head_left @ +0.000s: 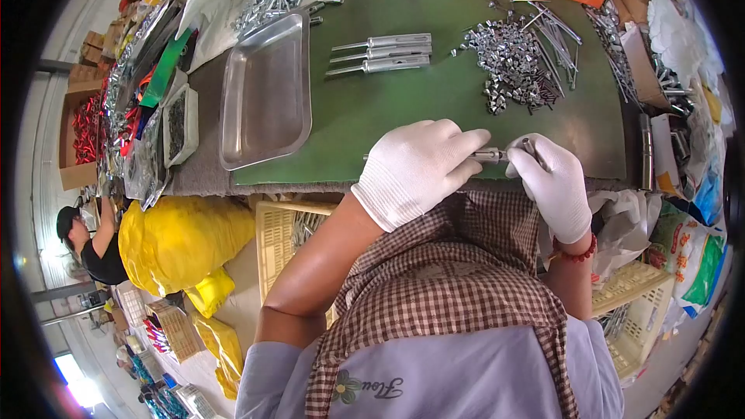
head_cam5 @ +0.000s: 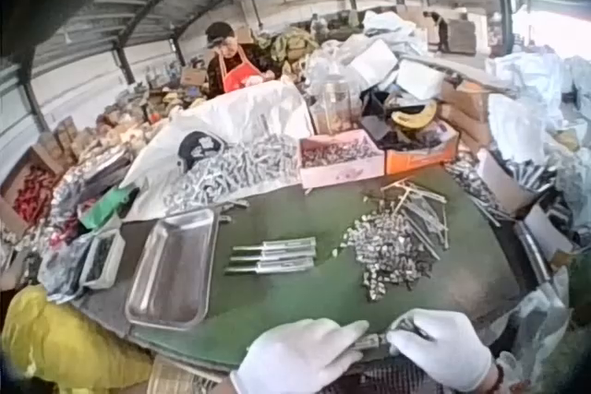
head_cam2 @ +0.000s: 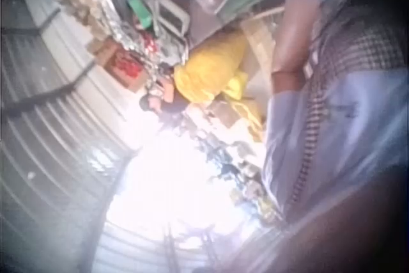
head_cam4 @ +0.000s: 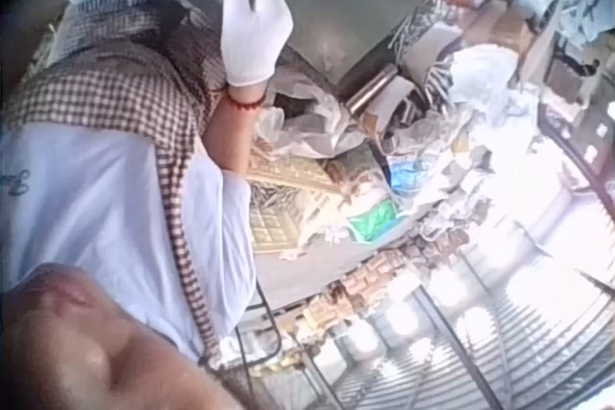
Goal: Assembling small metal hardware components by hand at a workbench in a factory setting.
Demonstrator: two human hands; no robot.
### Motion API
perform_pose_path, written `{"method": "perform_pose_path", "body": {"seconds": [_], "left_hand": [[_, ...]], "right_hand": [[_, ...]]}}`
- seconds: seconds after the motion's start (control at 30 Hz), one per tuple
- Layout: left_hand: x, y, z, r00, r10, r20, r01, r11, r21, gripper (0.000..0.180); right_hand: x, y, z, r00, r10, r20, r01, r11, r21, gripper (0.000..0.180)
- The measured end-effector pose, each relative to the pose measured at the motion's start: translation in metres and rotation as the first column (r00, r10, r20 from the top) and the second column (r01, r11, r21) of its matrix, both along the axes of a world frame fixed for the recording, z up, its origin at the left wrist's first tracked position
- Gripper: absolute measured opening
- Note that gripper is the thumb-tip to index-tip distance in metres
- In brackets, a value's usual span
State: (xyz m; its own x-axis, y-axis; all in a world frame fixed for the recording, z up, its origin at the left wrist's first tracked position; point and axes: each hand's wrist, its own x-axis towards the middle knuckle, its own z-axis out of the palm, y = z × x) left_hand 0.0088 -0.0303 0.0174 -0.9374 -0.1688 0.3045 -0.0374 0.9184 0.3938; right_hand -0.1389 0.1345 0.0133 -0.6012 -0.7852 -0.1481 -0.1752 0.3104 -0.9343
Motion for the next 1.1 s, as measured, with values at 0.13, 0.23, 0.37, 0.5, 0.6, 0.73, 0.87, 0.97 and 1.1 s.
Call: {"method": "perform_pose_path", "body": {"seconds": [0.13, 0.23, 0.37, 0.5, 0.6, 0.73, 0.87, 0.97, 1.1], "left_hand": [[-0.001, 0.004, -0.001, 0.998, 0.025, 0.061, -0.028, 0.998, 0.061, 0.036], [-0.003, 0.006, -0.004, 0.998, 0.037, 0.053, -0.039, 0.998, 0.044, 0.035], [-0.005, 0.01, -0.004, 0.998, 0.051, 0.029, -0.053, 0.996, 0.066, 0.031], [-0.005, 0.015, -0.004, 0.992, 0.089, 0.09, -0.088, 0.996, -0.014, 0.021], [-0.009, 0.024, -0.011, 0.981, 0.132, 0.144, -0.12, 0.989, -0.089, 0.017], [-0.011, 0.029, -0.011, 0.968, 0.184, 0.172, -0.168, 0.98, -0.105, 0.017], [-0.011, 0.027, -0.013, 0.972, 0.166, 0.168, -0.154, 0.985, -0.082, 0.016], [-0.012, 0.027, -0.014, 0.976, 0.158, 0.15, -0.148, 0.986, -0.075, 0.017], [-0.011, 0.027, -0.013, 0.976, 0.16, 0.151, -0.148, 0.986, -0.082, 0.018]], "right_hand": [[-0.001, 0.001, 0.001, 1.0, -0.003, -0.023, 0.004, 1.0, 0.015, 0.014], [-0.001, 0.001, -0.003, 0.999, -0.012, -0.043, 0.011, 1.0, -0.022, 0.013], [-0.003, 0.002, -0.005, 0.999, -0.012, -0.035, 0.011, 1.0, -0.016, 0.012], [-0.02, -0.002, -0.009, 0.93, -0.045, -0.365, 0.024, 0.998, -0.062, 0.011], [-0.043, -0.017, -0.012, 0.775, -0.123, -0.62, 0.111, 0.992, -0.057, 0.013], [-0.065, -0.035, -0.015, 0.681, -0.061, -0.73, 0.12, 0.992, 0.029, 0.013], [-0.069, -0.039, -0.017, 0.622, 0.007, -0.783, 0.101, 0.991, 0.089, 0.014], [-0.068, -0.037, -0.02, 0.61, -0.001, -0.792, 0.119, 0.989, 0.091, 0.014], [-0.055, -0.029, -0.012, 0.617, -0.068, -0.784, 0.144, 0.989, 0.028, 0.014]]}}
